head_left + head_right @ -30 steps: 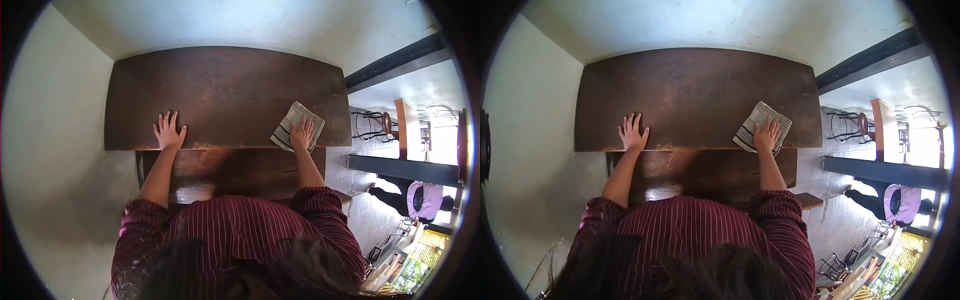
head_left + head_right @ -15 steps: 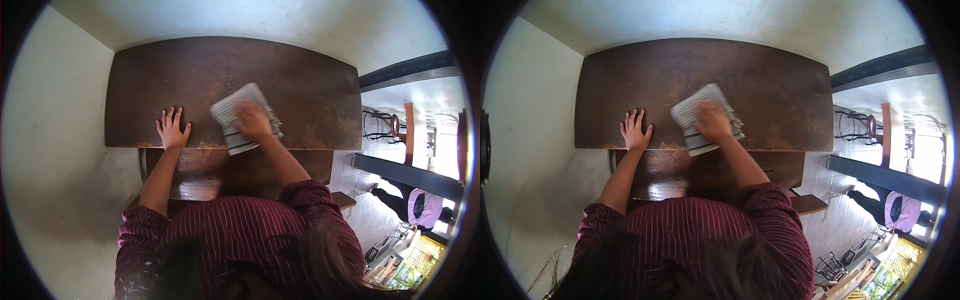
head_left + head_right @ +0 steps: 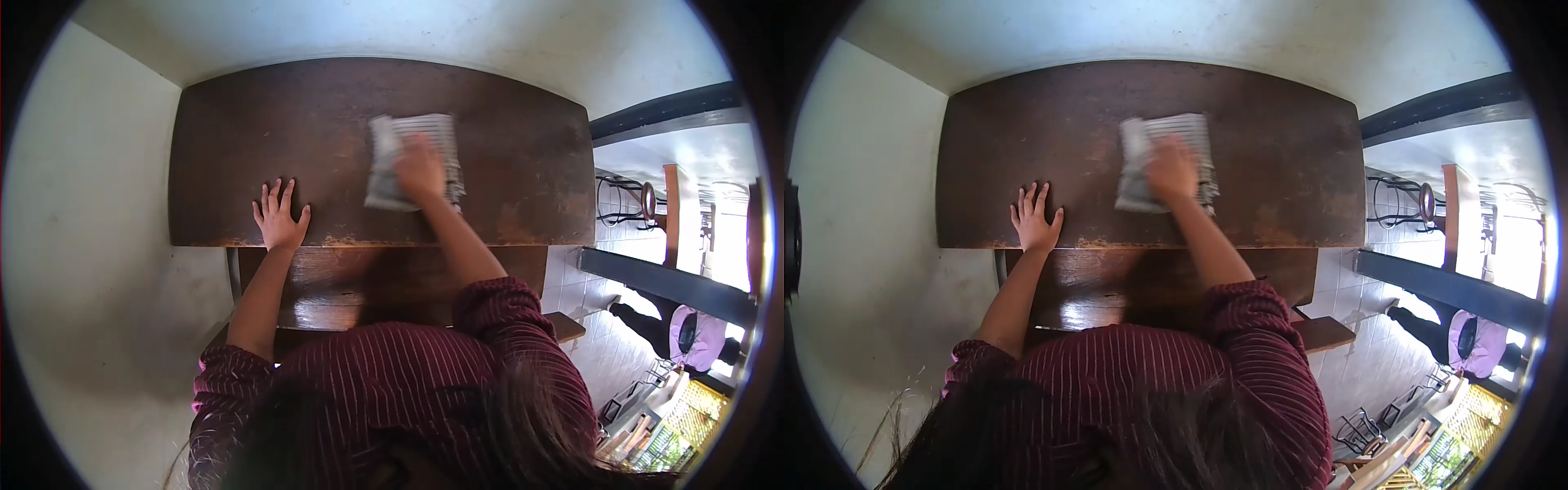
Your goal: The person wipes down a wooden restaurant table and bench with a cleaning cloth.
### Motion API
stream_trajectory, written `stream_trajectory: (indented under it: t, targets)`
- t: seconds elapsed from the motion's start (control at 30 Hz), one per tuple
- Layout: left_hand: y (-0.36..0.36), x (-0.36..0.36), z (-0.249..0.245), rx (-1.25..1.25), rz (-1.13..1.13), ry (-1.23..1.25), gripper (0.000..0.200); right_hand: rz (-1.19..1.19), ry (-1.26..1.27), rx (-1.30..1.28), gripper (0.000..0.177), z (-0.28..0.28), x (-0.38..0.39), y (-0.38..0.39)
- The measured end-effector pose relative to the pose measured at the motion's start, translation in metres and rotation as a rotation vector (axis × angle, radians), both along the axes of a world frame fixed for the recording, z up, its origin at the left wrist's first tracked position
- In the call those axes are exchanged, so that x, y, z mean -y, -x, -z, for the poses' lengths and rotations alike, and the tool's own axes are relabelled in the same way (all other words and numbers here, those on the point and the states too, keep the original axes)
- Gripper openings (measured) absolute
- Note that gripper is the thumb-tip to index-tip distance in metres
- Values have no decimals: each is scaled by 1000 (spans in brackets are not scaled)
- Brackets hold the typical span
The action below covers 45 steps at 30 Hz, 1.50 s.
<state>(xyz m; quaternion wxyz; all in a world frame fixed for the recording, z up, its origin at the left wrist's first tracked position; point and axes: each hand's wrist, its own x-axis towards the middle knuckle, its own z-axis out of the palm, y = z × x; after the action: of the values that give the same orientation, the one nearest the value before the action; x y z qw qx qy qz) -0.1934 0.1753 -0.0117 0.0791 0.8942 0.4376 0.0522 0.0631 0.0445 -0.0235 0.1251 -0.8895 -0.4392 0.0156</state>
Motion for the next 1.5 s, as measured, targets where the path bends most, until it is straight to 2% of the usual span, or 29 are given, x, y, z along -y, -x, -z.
stream_trajectory:
  t: [0.03, 0.1, 0.2, 0.23, 0.3, 0.33, 0.37, 0.43, 0.5, 0.6, 0.67, 0.7, 0.73, 0.8, 0.87, 0.9, 0.93, 0.97, 1.0, 1.07, 1.1, 1.2, 1.23, 1.27, 1.33, 1.37, 1.4, 1.47, 1.5]
  targets:
    - [1, -1, -1, -9, 1, -4, 60, -167, 88, -235, 43, -30, -15, 26]
    - [0, 0, -2, -26, 1, 23, 60, -755, -111, -56, 41, 9, -30, 57]
    - [0, 0, -3, -26, -2, 35, 61, -858, -127, -127, 42, 10, -29, 43]
    - [0, 0, 0, -5, 1, 10, 61, -772, 42, -119, 46, -14, -26, 22]
    - [0, 0, -1, -11, 5, 8, 61, -213, -184, -209, 52, -8, -1, -25]
    - [0, -1, 0, -13, 5, 11, 61, 128, -198, -272, 58, -11, 16, -50]
    - [0, -1, 0, -22, 3, 8, 61, 318, -243, 9, 53, 12, 37, -82]
    - [0, -1, 0, -11, 2, 7, 61, 605, -302, -33, 43, 0, 81, -132]
    - [0, -1, 1, -6, -4, 7, 60, 808, -207, 204, 50, 19, 115, -167]
    - [-1, -2, 2, -2, 4, -9, 61, 824, -134, 293, 54, 21, 96, -170]
    - [0, -2, 2, -1, 9, -20, 61, 585, -135, 130, 58, 17, 51, -152]
    - [0, -1, 2, -3, 5, -22, 61, 455, -67, 232, 61, 28, 19, -132]
    - [0, -1, 1, -6, 6, -22, 61, 308, -60, -12, 68, 5, -15, -102]
    - [-1, -1, 0, -10, 3, -31, 61, -237, -137, -2, 63, 15, -68, -38]
    - [0, -1, 1, 20, 12, -29, 59, -770, -100, -177, 57, 5, -103, 26]
    - [2, -1, 3, 16, 6, -34, 59, -897, -191, -146, 54, 13, -110, 56]
    - [4, -4, 6, -116, -27, 13, 59, -1022, -284, -111, 52, 16, -114, 72]
    - [5, -7, 9, -248, -59, 62, 58, -1027, -291, -111, 52, 20, -119, 70]
    - [6, -7, 12, -252, -62, 57, 58, -992, -265, -138, 50, 23, -124, 65]
    - [7, -6, 14, 9, 0, -12, 59, -881, -228, -161, 44, 17, -127, 37]
    - [2, -3, 4, 54, 17, -16, 59, -744, -197, -360, 42, 6, -123, 7]
    - [2, -4, 3, 43, 19, -15, 60, -292, -311, 39, 39, 21, -87, -102]
    - [2, -3, 2, 49, 18, -12, 60, -90, -269, -50, 42, 10, -66, -138]
    - [1, -3, 1, 39, 12, -9, 60, 94, -166, -11, 45, 1, -42, -165]
    - [1, -2, 0, 30, 2, 4, 60, 404, -214, 186, 50, 34, 1, -220]
    - [1, -3, 1, 34, 3, 4, 60, 575, -147, 170, 58, 31, 12, -224]
    - [1, -3, 1, 36, 5, 3, 59, 572, -143, 173, 58, 33, 11, -224]
    - [1, -4, 1, 41, 8, 1, 60, 767, -118, 148, 65, 27, -1, -212]
    - [1, -4, 1, 43, 13, -3, 60, 734, -30, 150, 66, 23, -14, -198]
